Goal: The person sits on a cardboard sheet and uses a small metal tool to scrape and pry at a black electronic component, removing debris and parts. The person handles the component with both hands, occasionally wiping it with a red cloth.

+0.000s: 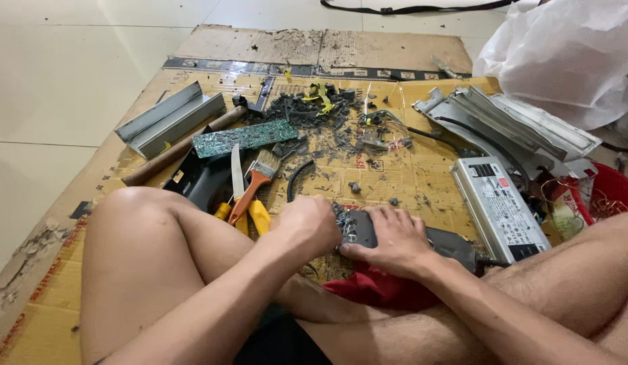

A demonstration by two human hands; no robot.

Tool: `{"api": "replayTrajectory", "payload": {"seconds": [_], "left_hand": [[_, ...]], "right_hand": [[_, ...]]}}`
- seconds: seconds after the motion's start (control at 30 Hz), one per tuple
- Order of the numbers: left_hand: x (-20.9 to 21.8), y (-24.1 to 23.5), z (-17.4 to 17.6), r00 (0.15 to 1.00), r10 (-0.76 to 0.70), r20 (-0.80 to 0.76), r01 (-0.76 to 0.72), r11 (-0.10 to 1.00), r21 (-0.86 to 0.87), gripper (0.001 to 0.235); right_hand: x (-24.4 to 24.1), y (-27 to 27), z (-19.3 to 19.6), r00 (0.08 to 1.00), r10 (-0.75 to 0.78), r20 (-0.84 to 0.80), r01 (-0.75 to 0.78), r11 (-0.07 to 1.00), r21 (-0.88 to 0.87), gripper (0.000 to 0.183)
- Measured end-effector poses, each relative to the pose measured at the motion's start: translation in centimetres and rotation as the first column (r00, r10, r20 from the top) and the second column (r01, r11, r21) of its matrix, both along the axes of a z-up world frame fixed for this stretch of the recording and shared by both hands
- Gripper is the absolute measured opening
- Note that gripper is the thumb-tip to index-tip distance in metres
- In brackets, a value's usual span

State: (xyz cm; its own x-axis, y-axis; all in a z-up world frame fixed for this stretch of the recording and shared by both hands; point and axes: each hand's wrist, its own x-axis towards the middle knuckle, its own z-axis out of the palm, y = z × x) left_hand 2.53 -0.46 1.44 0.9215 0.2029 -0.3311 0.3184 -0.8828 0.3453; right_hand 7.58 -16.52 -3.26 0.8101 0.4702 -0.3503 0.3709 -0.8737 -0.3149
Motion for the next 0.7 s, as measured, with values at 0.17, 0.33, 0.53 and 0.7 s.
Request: {"api": "replayTrajectory", "payload": {"seconds": [0.17, 0.33, 0.53, 0.7], "left_hand": [[1.9, -4.3, -5.2, 0.967, -0.156, 0.2, 0.058, 0.904, 0.424, 0.017], [1.3, -8.4, -6.1, 0.979, -0.196, -0.061, 0.204, 0.905, 0.373, 0.024], [5.2, -7.2, -9.6, 0.983, -0.064, 0.173, 0.006, 0.949, 0.316, 0.031], [6.7, 1.3, -8.9, 0.841, -0.327, 0.43, 0.133, 0.897, 0.422, 0.018]], "right_hand": [[3.1, -0.7, -6.3, 0.996, 0.025, 0.089, -0.018, 0.996, -0.088, 0.083], [3.2, -0.9, -6.2, 0.999, -0.002, 0.041, 0.005, 0.997, -0.072, 0.073], [4.0, -1.2, -8.1, 0.994, 0.001, 0.113, 0.004, 0.999, -0.044, 0.064], [0.2, 0.4, 0.3, 1.0, -0.02, -0.019, 0.02, 0.999, 0.032, 0.071]]}}
